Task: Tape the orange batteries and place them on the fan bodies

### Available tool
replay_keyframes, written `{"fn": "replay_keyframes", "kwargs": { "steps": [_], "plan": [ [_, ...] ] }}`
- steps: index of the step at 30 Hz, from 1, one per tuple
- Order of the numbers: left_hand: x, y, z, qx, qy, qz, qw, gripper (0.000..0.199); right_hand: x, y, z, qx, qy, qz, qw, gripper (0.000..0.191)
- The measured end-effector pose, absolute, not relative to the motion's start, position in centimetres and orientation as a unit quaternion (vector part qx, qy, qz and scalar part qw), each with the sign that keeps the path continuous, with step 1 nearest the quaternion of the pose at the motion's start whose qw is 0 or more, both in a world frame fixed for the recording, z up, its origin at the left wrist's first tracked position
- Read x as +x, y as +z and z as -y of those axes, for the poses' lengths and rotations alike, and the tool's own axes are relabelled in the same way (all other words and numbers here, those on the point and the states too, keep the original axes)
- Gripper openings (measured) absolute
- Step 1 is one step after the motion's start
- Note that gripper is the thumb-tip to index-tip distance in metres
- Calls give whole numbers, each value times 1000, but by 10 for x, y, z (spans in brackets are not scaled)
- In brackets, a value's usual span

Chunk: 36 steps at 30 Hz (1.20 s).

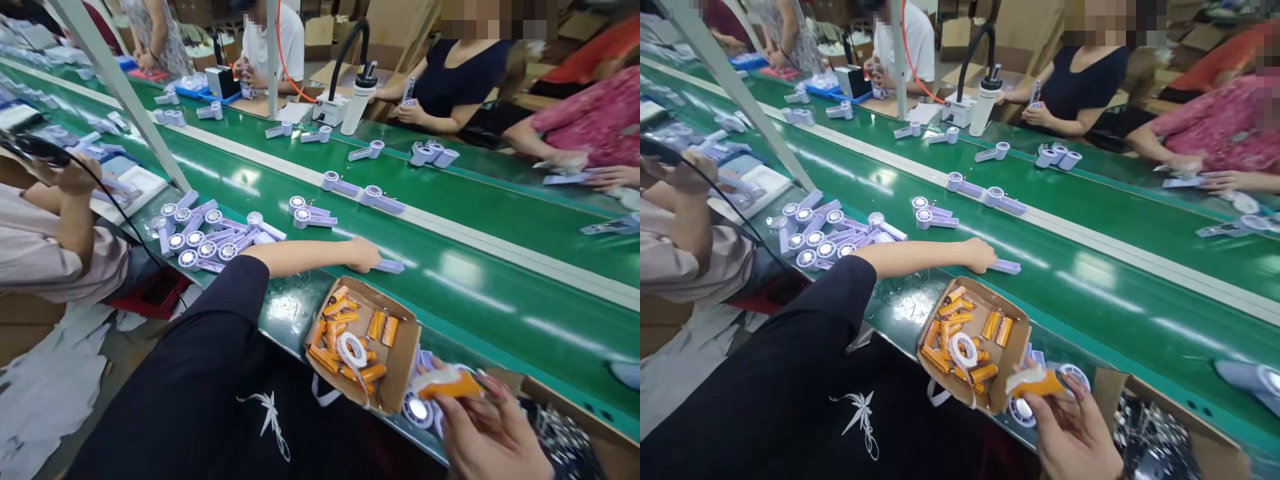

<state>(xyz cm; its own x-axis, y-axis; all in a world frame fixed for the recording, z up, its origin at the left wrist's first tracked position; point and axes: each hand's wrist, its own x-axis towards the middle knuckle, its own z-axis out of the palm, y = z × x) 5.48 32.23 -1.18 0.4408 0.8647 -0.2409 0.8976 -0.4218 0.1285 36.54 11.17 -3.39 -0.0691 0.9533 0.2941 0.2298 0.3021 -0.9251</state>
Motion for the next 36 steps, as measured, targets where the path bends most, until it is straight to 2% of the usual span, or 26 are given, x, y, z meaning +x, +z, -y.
{"fn": "replay_keyframes", "kwargs": {
  "steps": [3,6,11,18,25,32,36],
  "plan": [
    [58,-9,-318,864,-64,-484,121,32,324,1,-130,-468,345,602,547,59],
    [46,-12,-314,894,-42,-434,107,37,301,19,-144,-473,380,589,533,65],
    [49,-29,-329,897,-61,-427,98,32,292,26,-175,-443,440,574,529,61],
    [61,-27,-353,865,-81,-476,138,24,288,2,-276,-449,460,624,446,72],
    [52,-23,-349,857,-50,-496,128,38,279,-37,-335,-487,435,697,296,58],
    [70,-23,-350,877,-58,-466,103,23,288,-41,-337,-472,417,716,301,57],
    [68,-25,-346,880,-41,-465,87,25,294,-42,-333,-482,431,697,310,52]
  ]
}}
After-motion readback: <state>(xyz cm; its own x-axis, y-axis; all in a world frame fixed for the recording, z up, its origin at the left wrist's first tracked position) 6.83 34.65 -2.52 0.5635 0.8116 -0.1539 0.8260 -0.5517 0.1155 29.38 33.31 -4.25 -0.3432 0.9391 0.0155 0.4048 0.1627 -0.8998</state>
